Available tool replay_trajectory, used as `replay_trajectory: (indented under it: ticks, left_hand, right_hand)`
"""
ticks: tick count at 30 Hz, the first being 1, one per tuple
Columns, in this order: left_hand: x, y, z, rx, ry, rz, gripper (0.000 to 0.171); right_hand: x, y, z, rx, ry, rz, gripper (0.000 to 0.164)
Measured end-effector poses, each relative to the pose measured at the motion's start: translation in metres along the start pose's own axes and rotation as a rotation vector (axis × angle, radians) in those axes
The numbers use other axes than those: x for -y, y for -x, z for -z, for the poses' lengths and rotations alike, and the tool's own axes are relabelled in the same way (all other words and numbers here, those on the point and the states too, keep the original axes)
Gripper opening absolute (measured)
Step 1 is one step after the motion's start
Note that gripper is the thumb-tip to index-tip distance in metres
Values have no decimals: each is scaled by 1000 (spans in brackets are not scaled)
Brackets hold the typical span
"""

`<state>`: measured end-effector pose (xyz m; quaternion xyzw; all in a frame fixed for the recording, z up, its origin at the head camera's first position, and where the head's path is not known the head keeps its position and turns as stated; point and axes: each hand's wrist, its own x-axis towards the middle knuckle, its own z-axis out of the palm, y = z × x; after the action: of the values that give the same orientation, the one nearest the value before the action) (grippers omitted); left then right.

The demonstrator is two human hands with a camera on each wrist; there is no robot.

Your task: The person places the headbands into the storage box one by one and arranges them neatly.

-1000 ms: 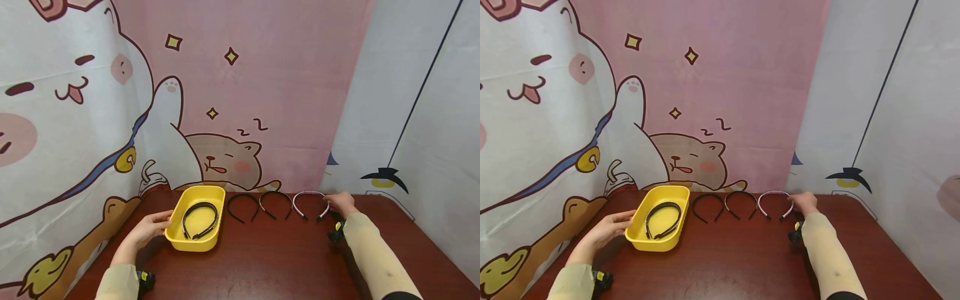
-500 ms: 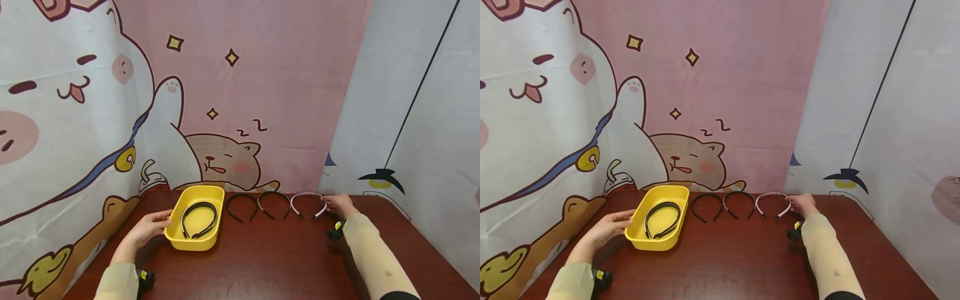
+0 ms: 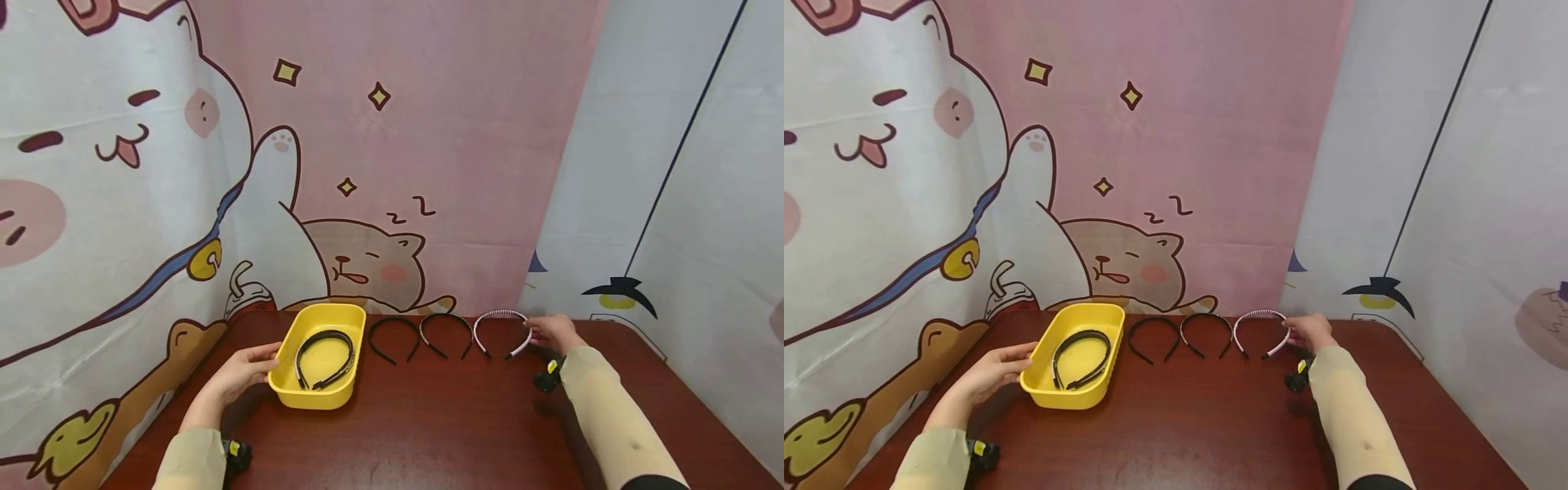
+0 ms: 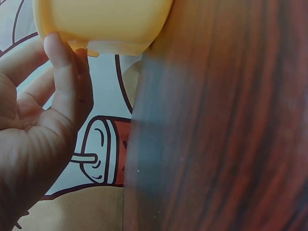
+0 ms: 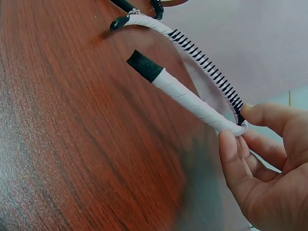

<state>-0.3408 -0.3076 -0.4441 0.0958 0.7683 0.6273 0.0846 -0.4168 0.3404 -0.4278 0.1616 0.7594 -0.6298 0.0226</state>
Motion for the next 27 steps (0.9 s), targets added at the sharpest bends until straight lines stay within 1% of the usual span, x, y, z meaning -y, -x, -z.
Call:
replay_trajectory:
  ticks: [4,7,16,17,22,24,27]
  left_hand:
    - [1,1,-1,1,0,3,60]
    - [1,2,0,12,-6,0,60]
    - [-2,2,-1,7,1,1,61]
    - [-2,2,0,14,-4,-3,61]
    - [-3,1,-1,-6,-2,11,60]
    - [-4,1,-2,-17,0,16,59]
    - [-4,2,-1,-6,-14,10,59]
  right_hand:
    - [0,3,2,-4,19,2,35]
    - [3,5,3,11,16,12,37]
    - [10,7,3,46,-38,41,33]
    - [10,7,3,49,-48,40,32]
    - [15,9,1,70,-80,44,25]
    - [17,10,0,75,-71,53,27]
    - [20,13,-3,84,-61,64,31]
